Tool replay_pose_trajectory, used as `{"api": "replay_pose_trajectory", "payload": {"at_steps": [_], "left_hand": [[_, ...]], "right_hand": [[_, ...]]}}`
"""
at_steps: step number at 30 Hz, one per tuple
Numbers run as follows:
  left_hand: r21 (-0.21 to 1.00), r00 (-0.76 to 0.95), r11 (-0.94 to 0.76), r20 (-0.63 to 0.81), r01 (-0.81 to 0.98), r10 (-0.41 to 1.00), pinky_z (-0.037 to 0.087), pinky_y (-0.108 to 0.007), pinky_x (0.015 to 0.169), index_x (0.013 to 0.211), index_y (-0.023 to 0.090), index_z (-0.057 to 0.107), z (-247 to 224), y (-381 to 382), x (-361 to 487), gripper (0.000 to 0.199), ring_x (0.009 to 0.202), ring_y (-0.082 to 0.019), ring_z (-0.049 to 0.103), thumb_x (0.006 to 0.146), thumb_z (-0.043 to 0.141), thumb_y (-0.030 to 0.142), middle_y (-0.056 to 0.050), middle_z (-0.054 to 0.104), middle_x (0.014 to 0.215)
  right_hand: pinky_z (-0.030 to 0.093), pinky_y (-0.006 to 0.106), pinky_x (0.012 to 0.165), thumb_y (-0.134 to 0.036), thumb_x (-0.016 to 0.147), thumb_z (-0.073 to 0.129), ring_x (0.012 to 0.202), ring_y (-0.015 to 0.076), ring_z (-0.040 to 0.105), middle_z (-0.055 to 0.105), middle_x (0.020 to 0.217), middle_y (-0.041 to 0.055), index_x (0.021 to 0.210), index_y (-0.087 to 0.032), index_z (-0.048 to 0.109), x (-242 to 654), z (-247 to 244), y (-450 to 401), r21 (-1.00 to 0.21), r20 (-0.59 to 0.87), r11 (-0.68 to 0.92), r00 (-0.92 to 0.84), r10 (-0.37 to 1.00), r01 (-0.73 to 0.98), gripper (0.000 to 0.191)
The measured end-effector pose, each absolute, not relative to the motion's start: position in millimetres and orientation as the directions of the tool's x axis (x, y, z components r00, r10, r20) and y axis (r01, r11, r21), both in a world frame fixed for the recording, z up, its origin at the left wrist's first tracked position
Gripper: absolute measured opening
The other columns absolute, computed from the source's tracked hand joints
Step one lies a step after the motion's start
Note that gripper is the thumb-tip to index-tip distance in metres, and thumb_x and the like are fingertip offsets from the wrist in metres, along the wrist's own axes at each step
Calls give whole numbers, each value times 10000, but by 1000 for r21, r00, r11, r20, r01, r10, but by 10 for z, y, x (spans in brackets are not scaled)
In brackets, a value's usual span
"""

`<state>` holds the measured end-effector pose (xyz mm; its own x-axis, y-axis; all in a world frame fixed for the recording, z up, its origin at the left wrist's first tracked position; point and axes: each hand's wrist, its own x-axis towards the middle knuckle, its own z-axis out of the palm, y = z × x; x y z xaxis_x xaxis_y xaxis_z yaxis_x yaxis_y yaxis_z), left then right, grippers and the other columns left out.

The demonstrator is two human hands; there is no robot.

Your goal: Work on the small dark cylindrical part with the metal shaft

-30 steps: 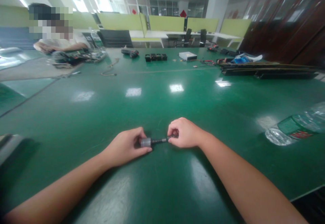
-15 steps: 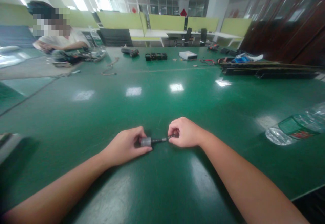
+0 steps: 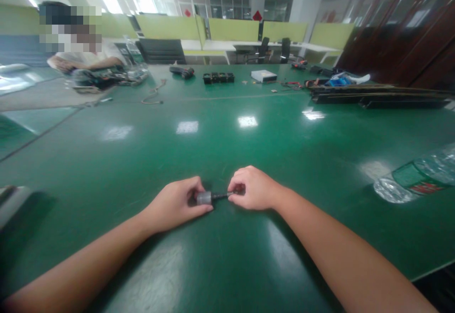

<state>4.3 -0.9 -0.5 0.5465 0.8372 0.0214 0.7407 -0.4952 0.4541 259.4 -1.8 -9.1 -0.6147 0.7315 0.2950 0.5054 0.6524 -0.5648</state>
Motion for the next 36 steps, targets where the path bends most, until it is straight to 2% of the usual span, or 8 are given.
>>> {"api": "replay_pose_trajectory", "payload": {"at_steps": [6, 9, 20, 25, 36], "left_hand": [[464, 551, -498, 24, 733, 834, 381, -253, 592, 822, 213, 573, -3, -10, 47, 328, 660, -163, 608, 753, 721, 498, 19, 672, 761], [467, 553, -500, 29, 729, 833, 384, -253, 598, 829, 215, 575, -5, -8, 43, 322, 667, -166, 612, 754, 723, 490, 17, 674, 764], [456, 550, -501, 31, 735, 835, 379, -255, 593, 834, 217, 574, -19, -2, 33, 333, 660, -167, 608, 750, 718, 506, 16, 669, 763], [458, 550, -499, 25, 736, 835, 378, -254, 587, 825, 216, 575, -10, -3, 40, 328, 650, -164, 603, 750, 709, 506, 15, 666, 752], [460, 549, -498, 28, 735, 836, 369, -250, 575, 821, 215, 577, -7, -1, 45, 315, 637, -161, 597, 757, 703, 497, 17, 664, 740]], "right_hand": [[514, 300, 809, -106, 728, 704, 831, 166, 659, 729, 951, 45, 1121, -193, 689, 2521, -131, -89, -702, 295, 588, -588, 753, 401, 403], [524, 306, 839, -99, 725, 696, 854, 164, 670, 733, 984, 43, 1185, -191, 659, 2526, -170, -89, -769, 278, 529, -556, 783, 360, 471], [523, 292, 782, -123, 726, 718, 823, 171, 653, 717, 954, 63, 1050, -173, 708, 2512, -168, -71, -701, 292, 578, -572, 767, 417, 328], [493, 287, 754, -169, 744, 739, 796, 171, 629, 706, 881, 48, 987, -174, 717, 2480, -173, -63, -642, 319, 629, -593, 739, 438, 244], [432, 306, 801, -261, 776, 749, 845, 179, 628, 712, 893, 26, 979, -199, 718, 2400, -219, -42, -574, 327, 662, -606, 725, 482, 215]]}}
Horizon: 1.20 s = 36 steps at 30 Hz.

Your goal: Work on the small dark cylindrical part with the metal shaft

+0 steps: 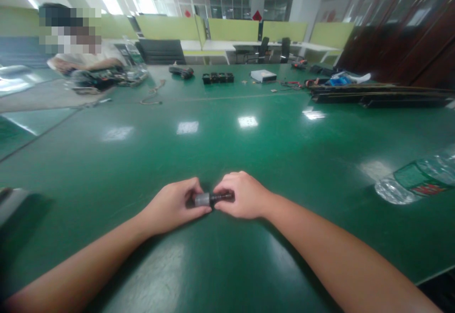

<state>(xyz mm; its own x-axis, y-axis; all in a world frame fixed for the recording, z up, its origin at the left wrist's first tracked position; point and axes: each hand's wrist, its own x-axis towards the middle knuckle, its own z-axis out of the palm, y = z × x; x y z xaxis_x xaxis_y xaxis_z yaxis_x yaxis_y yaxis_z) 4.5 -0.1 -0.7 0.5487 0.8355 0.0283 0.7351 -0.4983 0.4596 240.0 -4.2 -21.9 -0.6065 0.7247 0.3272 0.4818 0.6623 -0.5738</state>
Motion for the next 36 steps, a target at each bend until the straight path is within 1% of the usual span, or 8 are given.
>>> {"api": "replay_pose_trajectory", "payload": {"at_steps": [5, 12, 18, 26, 36], "left_hand": [[455, 541, -494, 32, 741, 840, 370, -252, 575, 813, 218, 578, -23, 9, 40, 308, 623, -159, 596, 747, 707, 490, 23, 661, 725], [447, 537, -488, 22, 749, 844, 371, -248, 571, 804, 220, 574, -23, 24, 42, 307, 636, -163, 600, 744, 702, 492, 20, 662, 728], [450, 540, -485, 6, 750, 841, 375, -252, 582, 814, 220, 573, -4, 24, 44, 321, 650, -170, 610, 748, 705, 505, 17, 668, 744], [464, 557, -500, 17, 732, 830, 376, -255, 591, 822, 218, 572, -20, 20, 24, 310, 646, -165, 600, 760, 708, 489, 18, 662, 748], [438, 550, -498, 8, 749, 835, 365, -253, 585, 831, 216, 578, -19, 18, 28, 326, 641, -163, 596, 749, 721, 498, 23, 660, 744]], "right_hand": [[406, 294, 772, -259, 790, 729, 776, 153, 622, 698, 829, 6, 938, -205, 722, 2344, -239, -19, -583, 304, 633, -585, 752, 509, 157], [384, 301, 794, -269, 788, 732, 825, 166, 634, 710, 853, 6, 919, -214, 716, 2329, -265, -5, -573, 310, 650, -602, 736, 499, 143], [375, 297, 800, -259, 791, 726, 823, 155, 628, 701, 844, -8, 920, -212, 709, 2331, -246, -10, -573, 316, 654, -603, 733, 495, 139], [365, 294, 780, -259, 795, 727, 777, 143, 614, 684, 800, -15, 884, -211, 710, 2326, -245, -10, -599, 306, 635, -594, 744, 487, 102], [364, 284, 770, -226, 778, 739, 765, 135, 604, 678, 797, -20, 867, -200, 708, 2322, -242, -8, -584, 317, 652, -603, 732, 484, 98]]}}
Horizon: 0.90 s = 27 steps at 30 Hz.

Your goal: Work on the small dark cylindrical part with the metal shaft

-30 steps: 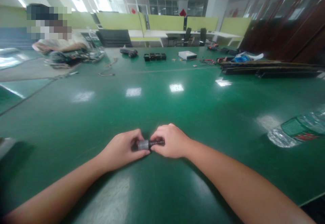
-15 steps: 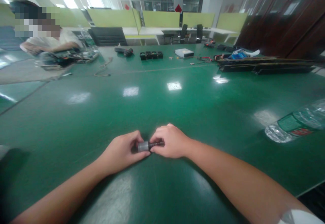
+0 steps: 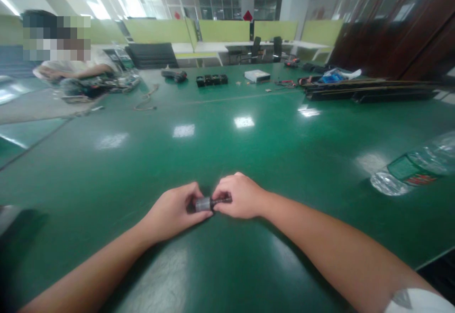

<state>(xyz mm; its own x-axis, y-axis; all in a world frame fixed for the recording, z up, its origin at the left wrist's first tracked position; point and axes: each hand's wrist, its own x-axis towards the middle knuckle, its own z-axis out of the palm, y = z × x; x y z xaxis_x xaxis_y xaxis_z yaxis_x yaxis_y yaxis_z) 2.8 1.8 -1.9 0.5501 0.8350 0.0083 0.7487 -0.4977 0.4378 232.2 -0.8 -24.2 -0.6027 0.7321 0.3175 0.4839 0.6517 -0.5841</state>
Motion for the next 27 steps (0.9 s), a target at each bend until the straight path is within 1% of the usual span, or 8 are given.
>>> {"api": "replay_pose_trajectory", "payload": {"at_steps": [6, 14, 27], "left_hand": [[428, 551, -505, 19, 750, 834, 362, -254, 583, 812, 214, 571, -8, 17, 38, 332, 644, -166, 599, 751, 715, 508, 22, 661, 747], [433, 547, -500, 20, 750, 837, 371, -252, 589, 826, 217, 579, -17, 1, 41, 339, 648, -162, 593, 751, 721, 515, 25, 655, 750], [427, 550, -510, 35, 747, 835, 355, -250, 578, 812, 215, 579, -24, -7, 41, 337, 635, -159, 582, 747, 728, 511, 22, 654, 741]], "right_hand": [[373, 278, 756, -214, 783, 732, 751, 131, 603, 671, 783, -20, 859, -194, 703, 2332, -240, -7, -574, 339, 670, -608, 718, 471, 84], [397, 258, 727, -174, 755, 737, 699, 118, 588, 654, 745, -23, 819, -183, 703, 2349, -232, -17, -594, 362, 671, -597, 716, 444, 73], [412, 256, 704, -180, 739, 737, 699, 126, 592, 663, 736, -17, 800, -179, 696, 2347, -241, -27, -602, 342, 654, -591, 730, 459, 74]]}}
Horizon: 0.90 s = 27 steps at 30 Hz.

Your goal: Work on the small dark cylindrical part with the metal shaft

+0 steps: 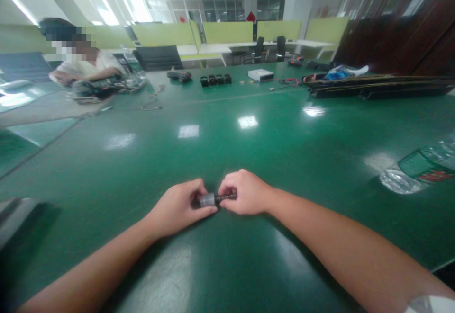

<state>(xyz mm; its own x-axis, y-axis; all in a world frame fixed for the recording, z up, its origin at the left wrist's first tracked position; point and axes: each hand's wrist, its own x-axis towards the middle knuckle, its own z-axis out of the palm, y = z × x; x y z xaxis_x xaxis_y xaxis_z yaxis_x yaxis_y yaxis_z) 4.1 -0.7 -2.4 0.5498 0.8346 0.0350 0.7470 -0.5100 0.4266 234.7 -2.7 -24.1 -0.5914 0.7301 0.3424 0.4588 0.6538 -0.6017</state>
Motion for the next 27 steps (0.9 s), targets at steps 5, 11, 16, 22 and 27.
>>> {"api": "replay_pose_trajectory", "payload": {"at_steps": [5, 11, 16, 22, 27], "left_hand": [[426, 561, -528, 55, 735, 826, 347, -250, 576, 785, 210, 567, -16, -11, 44, 340, 633, -158, 577, 753, 724, 510, 20, 650, 732], [424, 563, -531, 57, 734, 824, 345, -249, 572, 784, 209, 563, -23, -9, 39, 351, 640, -156, 575, 758, 715, 525, 19, 651, 739], [429, 558, -526, 59, 735, 828, 353, -250, 574, 788, 209, 567, -23, -11, 38, 350, 646, -157, 581, 754, 708, 527, 17, 656, 743], [439, 555, -517, 50, 734, 830, 362, -254, 577, 792, 211, 569, 8, -27, 45, 354, 644, -161, 586, 750, 716, 530, 14, 663, 747], [439, 556, -517, 47, 734, 830, 360, -255, 580, 799, 211, 575, 12, -24, 40, 344, 647, -162, 584, 750, 724, 517, 13, 660, 750]], "right_hand": [[416, 260, 702, -218, 756, 744, 714, 136, 602, 677, 754, -2, 802, -176, 706, 2347, -233, -33, -610, 325, 634, -579, 748, 476, 73], [414, 253, 688, -218, 758, 753, 695, 129, 594, 672, 746, 2, 790, -168, 708, 2348, -221, -39, -615, 312, 621, -574, 757, 486, 75], [409, 246, 669, -202, 751, 756, 679, 125, 579, 651, 734, -1, 783, -168, 701, 2350, -218, -41, -617, 312, 617, -568, 762, 489, 72], [400, 242, 647, -191, 737, 756, 671, 124, 559, 626, 732, -5, 783, -171, 694, 2364, -223, -46, -630, 304, 605, -562, 769, 487, 80], [394, 249, 659, -184, 731, 750, 669, 126, 552, 613, 718, -8, 774, -167, 678, 2381, -205, -47, -628, 295, 604, -567, 769, 492, 85]]}}
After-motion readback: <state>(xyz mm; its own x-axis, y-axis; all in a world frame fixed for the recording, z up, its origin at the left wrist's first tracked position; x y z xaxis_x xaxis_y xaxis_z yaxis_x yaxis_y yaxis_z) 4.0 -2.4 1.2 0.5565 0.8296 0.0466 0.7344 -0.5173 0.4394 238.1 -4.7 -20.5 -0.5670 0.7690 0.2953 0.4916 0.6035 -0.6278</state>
